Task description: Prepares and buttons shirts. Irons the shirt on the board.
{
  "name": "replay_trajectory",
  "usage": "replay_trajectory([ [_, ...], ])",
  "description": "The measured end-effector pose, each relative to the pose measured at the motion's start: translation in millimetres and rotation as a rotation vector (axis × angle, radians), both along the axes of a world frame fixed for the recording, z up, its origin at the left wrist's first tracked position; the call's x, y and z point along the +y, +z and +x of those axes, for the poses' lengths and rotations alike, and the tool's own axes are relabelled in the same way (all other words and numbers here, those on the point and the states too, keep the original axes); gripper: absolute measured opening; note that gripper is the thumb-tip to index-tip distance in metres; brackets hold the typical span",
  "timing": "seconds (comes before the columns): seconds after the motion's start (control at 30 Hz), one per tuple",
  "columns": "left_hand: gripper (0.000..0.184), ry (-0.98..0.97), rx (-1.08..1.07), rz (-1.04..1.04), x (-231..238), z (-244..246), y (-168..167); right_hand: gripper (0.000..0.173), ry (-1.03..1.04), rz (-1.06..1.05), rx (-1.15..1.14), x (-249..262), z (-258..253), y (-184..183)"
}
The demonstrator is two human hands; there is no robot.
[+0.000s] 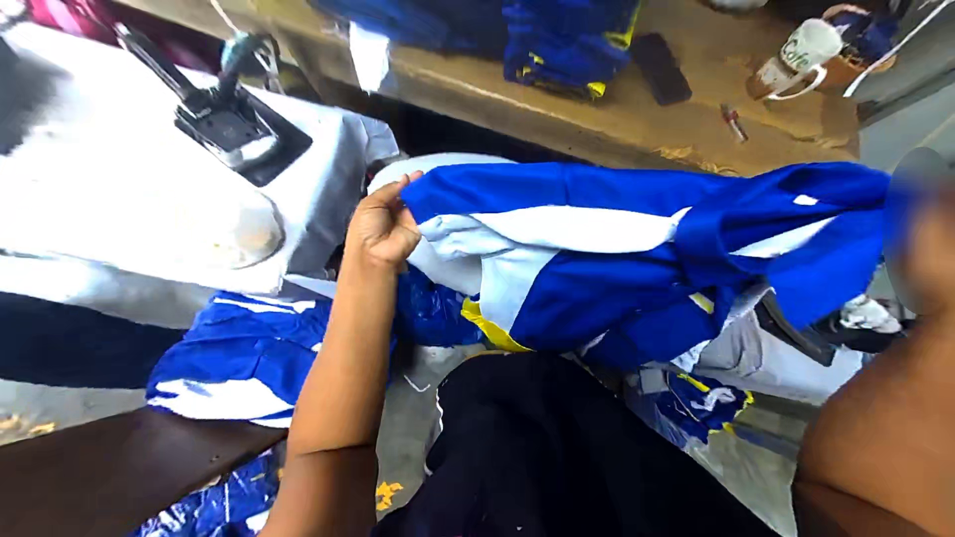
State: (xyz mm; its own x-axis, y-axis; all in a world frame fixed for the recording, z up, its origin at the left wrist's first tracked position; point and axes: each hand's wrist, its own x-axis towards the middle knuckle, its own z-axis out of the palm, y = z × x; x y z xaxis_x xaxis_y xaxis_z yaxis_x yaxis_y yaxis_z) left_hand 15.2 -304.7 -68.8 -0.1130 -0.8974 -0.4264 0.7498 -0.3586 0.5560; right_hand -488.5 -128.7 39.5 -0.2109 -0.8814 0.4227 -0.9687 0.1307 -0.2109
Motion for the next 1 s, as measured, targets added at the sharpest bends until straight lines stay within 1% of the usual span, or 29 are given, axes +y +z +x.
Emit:
replay_trajectory([
  [0.1,0.009,0.03,0.008,0.0,-12,-8,3,0.038,-0.011,0.0,-0.027,-12,11,0],
  [0.2,0.01,0.017,-0.011,-0.032,-10,-4,9,0.036,-0.026,0.023,-0.057,-22,8,0],
  [0.23,0.014,-0.024,-0.038,-0.081,-8,0,9,0.036,-0.027,0.033,-0.064,-27,4,0],
  [0.27,0.023,-0.115,-0.098,-0.171,-7,6,7,0.037,-0.025,0.04,-0.064,-34,1,-1],
  [0.33,0.044,-0.332,-0.305,-0.32,-11,15,3,0.038,-0.05,0.083,-0.078,-46,0,2],
  [0.37,0.046,-0.397,-0.371,-0.348,-15,19,2,0.038,-0.063,0.105,-0.086,-52,-1,4],
  [0.4,0.042,-0.423,-0.411,-0.355,-19,21,3,0.037,-0.067,0.118,-0.09,-58,-5,4],
  [0.47,0.034,-0.373,-0.451,-0.35,-25,23,13,0.037,-0.057,0.123,-0.087,-70,-11,6],
  [0.57,0.028,-0.1,-0.333,-0.293,-34,16,23,0.034,-0.018,0.138,-0.1,-89,7,13],
  [0.6,0.027,-0.037,-0.295,-0.262,-39,11,20,0.033,-0.01,0.17,-0.091,-97,18,17],
  [0.63,0.027,-0.012,-0.268,-0.23,-47,6,15,0.032,-0.014,0.205,-0.072,-106,27,21],
  [0.73,0.026,-0.027,-0.267,-0.176,-68,0,2,0.03,-0.019,0.296,-0.032,-132,36,24],
  [0.83,0.024,-0.042,-0.37,-0.203,-72,7,4,0.034,-0.105,0.382,-0.071,-149,64,26],
  [0.93,0.018,-0.117,-0.543,-0.286,-61,-1,13,0.043,-0.189,0.452,-0.097,-157,91,23],
  [1.0,0.021,-0.232,-0.721,-0.344,-54,0,15,0.044,-0.155,0.518,-0.117,-160,108,22],
])
